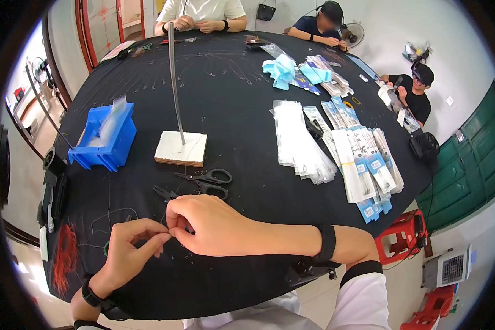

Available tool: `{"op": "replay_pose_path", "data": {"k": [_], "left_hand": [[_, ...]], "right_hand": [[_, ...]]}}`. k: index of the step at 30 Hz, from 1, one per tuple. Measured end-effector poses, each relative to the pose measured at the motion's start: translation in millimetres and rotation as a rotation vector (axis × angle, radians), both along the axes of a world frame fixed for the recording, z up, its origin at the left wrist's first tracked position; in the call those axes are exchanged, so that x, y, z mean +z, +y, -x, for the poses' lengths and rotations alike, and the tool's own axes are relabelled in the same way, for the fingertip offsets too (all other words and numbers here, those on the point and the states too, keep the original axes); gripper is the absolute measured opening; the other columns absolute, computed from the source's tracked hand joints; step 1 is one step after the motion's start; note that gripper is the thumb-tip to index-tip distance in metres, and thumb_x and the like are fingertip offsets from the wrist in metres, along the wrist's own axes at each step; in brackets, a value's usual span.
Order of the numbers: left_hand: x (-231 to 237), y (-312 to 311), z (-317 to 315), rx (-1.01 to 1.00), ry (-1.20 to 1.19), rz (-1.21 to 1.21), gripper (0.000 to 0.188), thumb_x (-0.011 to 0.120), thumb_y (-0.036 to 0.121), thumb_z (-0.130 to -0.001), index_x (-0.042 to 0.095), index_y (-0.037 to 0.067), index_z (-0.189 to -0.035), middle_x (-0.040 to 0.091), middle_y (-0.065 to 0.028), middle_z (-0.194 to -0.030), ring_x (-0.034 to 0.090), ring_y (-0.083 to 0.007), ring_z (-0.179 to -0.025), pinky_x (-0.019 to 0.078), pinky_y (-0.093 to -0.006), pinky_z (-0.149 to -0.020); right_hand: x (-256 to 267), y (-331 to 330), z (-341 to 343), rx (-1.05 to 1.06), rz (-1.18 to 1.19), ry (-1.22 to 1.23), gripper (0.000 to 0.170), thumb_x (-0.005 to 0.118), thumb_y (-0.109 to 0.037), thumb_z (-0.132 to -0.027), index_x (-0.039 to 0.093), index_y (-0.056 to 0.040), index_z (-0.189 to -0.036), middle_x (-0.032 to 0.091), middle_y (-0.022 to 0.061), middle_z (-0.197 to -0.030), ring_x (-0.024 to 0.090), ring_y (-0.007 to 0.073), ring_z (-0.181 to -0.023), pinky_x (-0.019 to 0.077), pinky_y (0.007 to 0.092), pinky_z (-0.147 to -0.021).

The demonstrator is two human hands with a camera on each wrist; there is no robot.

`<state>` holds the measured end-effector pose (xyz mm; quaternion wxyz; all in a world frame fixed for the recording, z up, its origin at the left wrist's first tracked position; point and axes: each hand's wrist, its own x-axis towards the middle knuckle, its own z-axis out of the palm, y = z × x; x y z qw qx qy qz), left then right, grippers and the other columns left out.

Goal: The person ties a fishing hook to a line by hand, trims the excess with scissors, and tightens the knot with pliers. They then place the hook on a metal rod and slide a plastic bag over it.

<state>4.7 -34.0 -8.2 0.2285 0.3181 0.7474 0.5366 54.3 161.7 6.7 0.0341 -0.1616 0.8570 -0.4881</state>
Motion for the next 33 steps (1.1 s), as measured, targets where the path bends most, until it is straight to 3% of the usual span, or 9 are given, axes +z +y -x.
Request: {"op": "replay_pose_path", "data": {"k": [2,5,7,10,15,17,18,33], "left_hand": [[-1.1,-1.1,0.2,0.026,-0.044,-0.006,0.011,0.062,0.003,-0.083,0.064,-0.002,-0.093,0.062,-0.0044,-0.068,0.058,-0.0072,-0.058,0.0426,-0.0192,-0.051],[-2.4,-3.1,-0.6,0.082,-0.191,-0.110,0.011,0.060,0.004,-0.086,0.065,-0.002,-0.093,0.058,-0.0012,-0.062,0.050,-0.0038,-0.052,0.0364,-0.0179,-0.047],[0.0,-2.9,0.8,0.109,-0.266,-0.192,0.011,0.058,0.004,-0.087,0.065,-0.002,-0.093,0.055,0.0004,-0.060,0.045,-0.0024,-0.050,0.0335,-0.0177,-0.046],[-4.4,-5.5,5.5,0.107,-0.401,-0.296,0.013,0.056,0.007,-0.089,0.064,-0.004,-0.093,0.052,0.0008,-0.057,0.042,-0.0025,-0.048,0.0324,-0.0193,-0.045],[-8.8,-5.7,7.3,0.101,-0.497,-0.340,0.015,0.057,0.009,-0.089,0.064,-0.003,-0.094,0.051,0.0015,-0.056,0.042,-0.0026,-0.048,0.0319,-0.0193,-0.044],[-9.1,-5.9,6.7,0.106,-0.455,-0.317,0.015,0.058,0.009,-0.089,0.064,-0.003,-0.095,0.053,0.0011,-0.058,0.043,-0.0025,-0.049,0.0321,-0.0188,-0.044],[-9.4,-6.1,6.2,0.108,-0.435,-0.304,0.014,0.058,0.009,-0.088,0.064,-0.003,-0.095,0.054,0.0009,-0.059,0.044,-0.0025,-0.049,0.0322,-0.0185,-0.044],[-11.0,-4.0,4.1,0.153,-0.386,-0.250,0.013,0.059,0.009,-0.088,0.065,-0.001,-0.093,0.057,0.0007,-0.059,0.045,-0.0019,-0.050,0.0328,-0.0174,-0.045]], "right_hand": [[-3.1,0.0,1.8,0.008,0.090,-0.046,0.009,0.061,-0.006,-0.079,0.055,-0.0008,-0.084,0.059,0.0090,-0.079,0.058,0.0189,-0.065,0.0457,0.0302,-0.059],[-8.5,1.8,3.6,0.007,0.209,-0.121,0.017,0.055,-0.005,-0.086,0.055,-0.0014,-0.103,0.059,0.0054,-0.091,0.059,0.0120,-0.079,0.0479,0.0247,-0.062],[-15.7,6.6,3.8,0.003,0.307,-0.249,0.023,0.048,-0.010,-0.093,0.056,-0.0001,-0.112,0.061,0.0071,-0.100,0.059,0.0119,-0.082,0.0487,0.0238,-0.065],[-24.4,8.3,5.5,-0.065,0.490,-0.322,0.021,0.053,-0.013,-0.092,0.059,0.0001,-0.107,0.065,0.0062,-0.093,0.059,0.0092,-0.074,0.0473,0.0221,-0.061],[-20.7,4.1,1.6,-0.012,0.444,-0.329,0.025,0.059,-0.013,-0.088,0.059,0.0001,-0.109,0.067,0.0083,-0.091,0.061,0.0103,-0.072,0.0484,0.0228,-0.064],[-21.3,2.2,1.1,0.004,0.395,-0.301,0.026,0.061,-0.013,-0.086,0.060,0.0007,-0.109,0.067,0.0081,-0.089,0.062,0.0104,-0.072,0.0485,0.0226,-0.064],[-21.7,0.5,1.4,-0.001,0.406,-0.322,0.024,0.062,-0.005,-0.084,0.061,0.0021,-0.107,0.067,0.0115,-0.092,0.064,0.0144,-0.076,0.0524,0.0245,-0.070],[-24.0,-6.3,-3.5,-0.038,0.376,-0.255,0.008,0.061,-0.003,-0.085,0.063,0.0023,-0.091,0.064,0.0070,-0.081,0.063,0.0116,-0.073,0.0519,0.0239,-0.066]]}}
